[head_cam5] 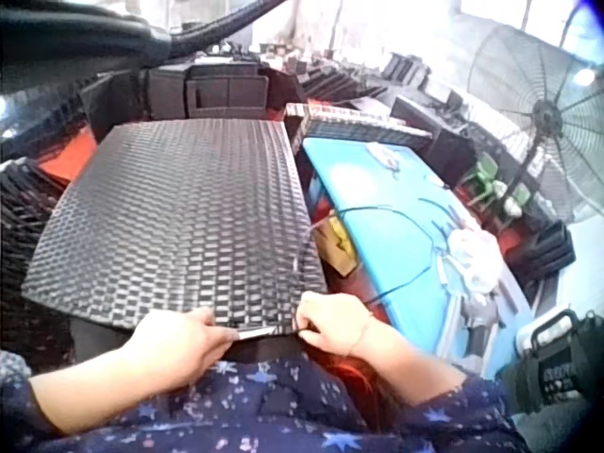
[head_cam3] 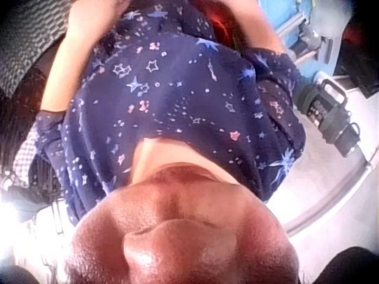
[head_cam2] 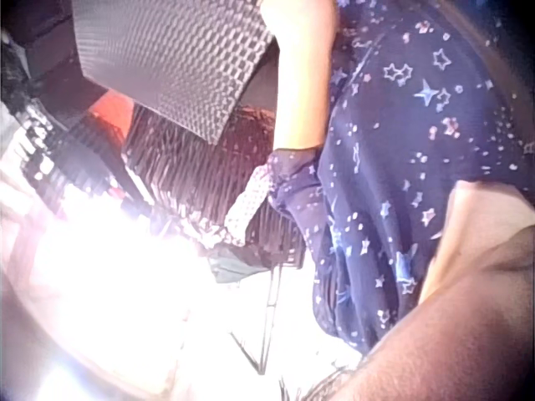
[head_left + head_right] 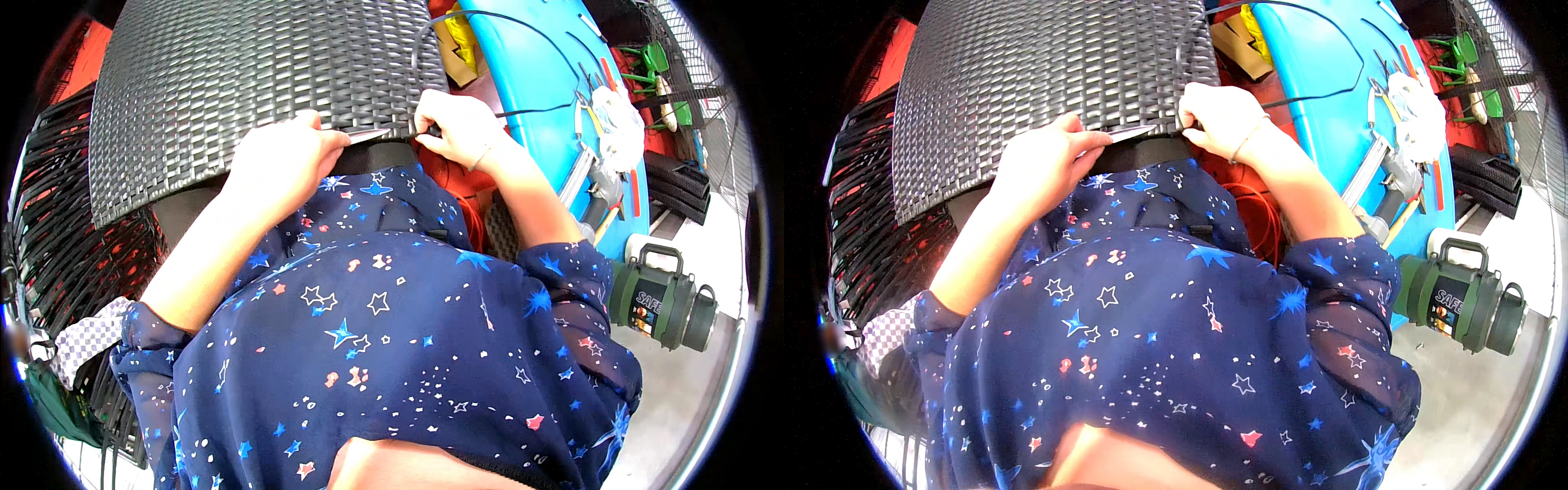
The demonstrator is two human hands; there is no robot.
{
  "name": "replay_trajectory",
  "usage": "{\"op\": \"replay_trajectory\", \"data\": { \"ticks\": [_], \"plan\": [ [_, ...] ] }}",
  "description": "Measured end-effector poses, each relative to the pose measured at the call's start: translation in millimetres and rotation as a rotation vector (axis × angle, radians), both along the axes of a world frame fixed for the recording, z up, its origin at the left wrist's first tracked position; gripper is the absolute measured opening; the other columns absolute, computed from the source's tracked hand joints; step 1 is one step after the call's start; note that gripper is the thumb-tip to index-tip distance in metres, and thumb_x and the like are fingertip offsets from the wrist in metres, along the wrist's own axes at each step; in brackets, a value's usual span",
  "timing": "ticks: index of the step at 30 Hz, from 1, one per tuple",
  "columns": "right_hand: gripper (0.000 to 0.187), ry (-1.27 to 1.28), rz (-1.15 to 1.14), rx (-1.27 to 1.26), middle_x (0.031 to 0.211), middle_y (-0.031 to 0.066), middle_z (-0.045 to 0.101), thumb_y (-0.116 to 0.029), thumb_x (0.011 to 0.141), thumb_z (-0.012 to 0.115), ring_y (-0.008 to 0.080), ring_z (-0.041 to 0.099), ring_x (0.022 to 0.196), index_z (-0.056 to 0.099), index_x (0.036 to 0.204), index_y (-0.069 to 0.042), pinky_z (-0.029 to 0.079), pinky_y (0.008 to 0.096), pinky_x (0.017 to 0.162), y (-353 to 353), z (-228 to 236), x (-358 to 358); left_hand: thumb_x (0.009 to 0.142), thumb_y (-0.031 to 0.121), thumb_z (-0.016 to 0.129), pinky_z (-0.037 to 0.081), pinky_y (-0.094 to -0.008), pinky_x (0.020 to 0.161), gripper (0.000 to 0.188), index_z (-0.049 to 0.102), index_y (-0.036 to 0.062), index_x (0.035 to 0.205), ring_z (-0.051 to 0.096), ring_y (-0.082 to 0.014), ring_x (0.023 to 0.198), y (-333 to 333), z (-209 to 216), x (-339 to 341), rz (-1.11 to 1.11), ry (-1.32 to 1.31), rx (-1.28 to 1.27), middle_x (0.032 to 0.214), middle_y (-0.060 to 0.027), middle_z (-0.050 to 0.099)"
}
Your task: The person uses scissors to trim the edge of a black woven mat. They hold the mat steady with one hand while cutting along the perimeter with the other, removing small strips of material.
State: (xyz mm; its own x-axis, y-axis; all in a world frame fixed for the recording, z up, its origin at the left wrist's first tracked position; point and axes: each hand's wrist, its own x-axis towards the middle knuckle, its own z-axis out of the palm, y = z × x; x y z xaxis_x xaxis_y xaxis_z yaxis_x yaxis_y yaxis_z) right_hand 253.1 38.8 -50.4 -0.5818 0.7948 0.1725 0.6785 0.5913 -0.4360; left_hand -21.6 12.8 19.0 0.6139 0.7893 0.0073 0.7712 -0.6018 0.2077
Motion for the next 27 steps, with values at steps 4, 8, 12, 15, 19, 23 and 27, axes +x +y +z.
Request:
{"op": "replay_trajectory", "data": {
  "ticks": [4, 8, 12, 15, 19, 23, 27],
  "plan": [
    [0.011, 0.168, -0.055, -0.254, 0.079, 0.002, 0.059, -0.006, 0.077, 0.071, 0.0105, 0.057, 0.059, 0.06, 0.082, -0.006, 0.046, 0.0254, 0.054, -15, 21, 2, 0.087, 0.026, 0.062, 0.052, -0.0398, 0.066, 0.018, 0.07, 0.0186, 0.101, 0.064, -0.0281, 0.073, 0, -3, 4, 0.017, 0.004, 0.02, 0.083, -0.0057, 0.06],
    [0.014, 0.595, -0.041, -0.371, 0.077, -0.0005, 0.061, -0.004, 0.075, 0.074, 0.0038, 0.052, 0.058, 0.063, 0.084, -0.005, 0.043, 0.019, 0.055, -35, 18, -14, 0.088, 0.025, 0.062, 0.052, -0.0389, 0.065, 0.017, 0.07, 0.0192, 0.102, 0.064, -0.0272, 0.073, 3, -9, 0, -0.019, -0.052, 0.03, 0.082, -0.0055, 0.059],
    [0.017, 0.473, -0.083, -0.331, 0.088, 0.0003, 0.066, -0.014, 0.08, 0.073, 0.0066, 0.054, 0.061, 0.067, 0.094, -0.006, 0.047, 0.0206, 0.058, -24, -10, -6, 0.087, 0.024, 0.062, 0.051, -0.0384, 0.063, 0.016, 0.07, 0.019, 0.101, 0.063, -0.0271, 0.071, -2, -14, -5, 0.019, -0.083, -0.006, 0.081, -0.0055, 0.059],
    [0.016, 0.445, -0.08, -0.269, 0.089, -0.0009, 0.065, -0.017, 0.081, 0.072, 0.0083, 0.053, 0.062, 0.07, 0.095, -0.009, 0.047, 0.0218, 0.059, -21, -7, -4, 0.087, 0.023, 0.063, 0.051, -0.0389, 0.064, 0.017, 0.07, 0.0188, 0.101, 0.063, -0.0275, 0.072, -4, -7, -2, 0.033, -0.05, 0.011, 0.082, -0.0059, 0.06],
    [0.011, 0.305, 0.026, -0.165, 0.082, 0.0014, 0.059, -0.015, 0.08, 0.071, 0.0092, 0.051, 0.059, 0.069, 0.088, -0.008, 0.046, 0.0238, 0.058, -21, -9, -5, 0.087, 0.023, 0.062, 0.051, -0.0386, 0.066, 0.017, 0.071, 0.0178, 0.101, 0.064, -0.0279, 0.073, -2, -2, 7, 0.018, 0.001, 0.029, 0.083, -0.0061, 0.06],
    [0.009, 0.573, -0.124, -0.382, 0.079, 0.0016, 0.057, -0.014, 0.084, 0.068, 0.0082, 0.051, 0.058, 0.064, 0.084, -0.005, 0.044, 0.023, 0.057, -28, -13, -3, 0.088, 0.024, 0.063, 0.051, -0.038, 0.066, 0.017, 0.071, 0.0178, 0.101, 0.064, -0.0273, 0.074, 2, -15, 10, 0.003, -0.069, 0.0, 0.083, -0.0059, 0.06],
    [0.013, 0.583, -0.377, -0.492, 0.074, 0.0018, 0.057, -0.015, 0.084, 0.068, 0.0085, 0.049, 0.056, 0.062, 0.08, -0.005, 0.043, 0.0242, 0.055, -39, -14, -3, 0.087, 0.022, 0.066, 0.05, -0.0342, 0.064, 0.019, 0.071, 0.0187, 0.104, 0.062, -0.0237, 0.072, -7, -50, -2, 0.104, -0.242, -0.083, 0.082, -0.0043, 0.059]
  ]
}}
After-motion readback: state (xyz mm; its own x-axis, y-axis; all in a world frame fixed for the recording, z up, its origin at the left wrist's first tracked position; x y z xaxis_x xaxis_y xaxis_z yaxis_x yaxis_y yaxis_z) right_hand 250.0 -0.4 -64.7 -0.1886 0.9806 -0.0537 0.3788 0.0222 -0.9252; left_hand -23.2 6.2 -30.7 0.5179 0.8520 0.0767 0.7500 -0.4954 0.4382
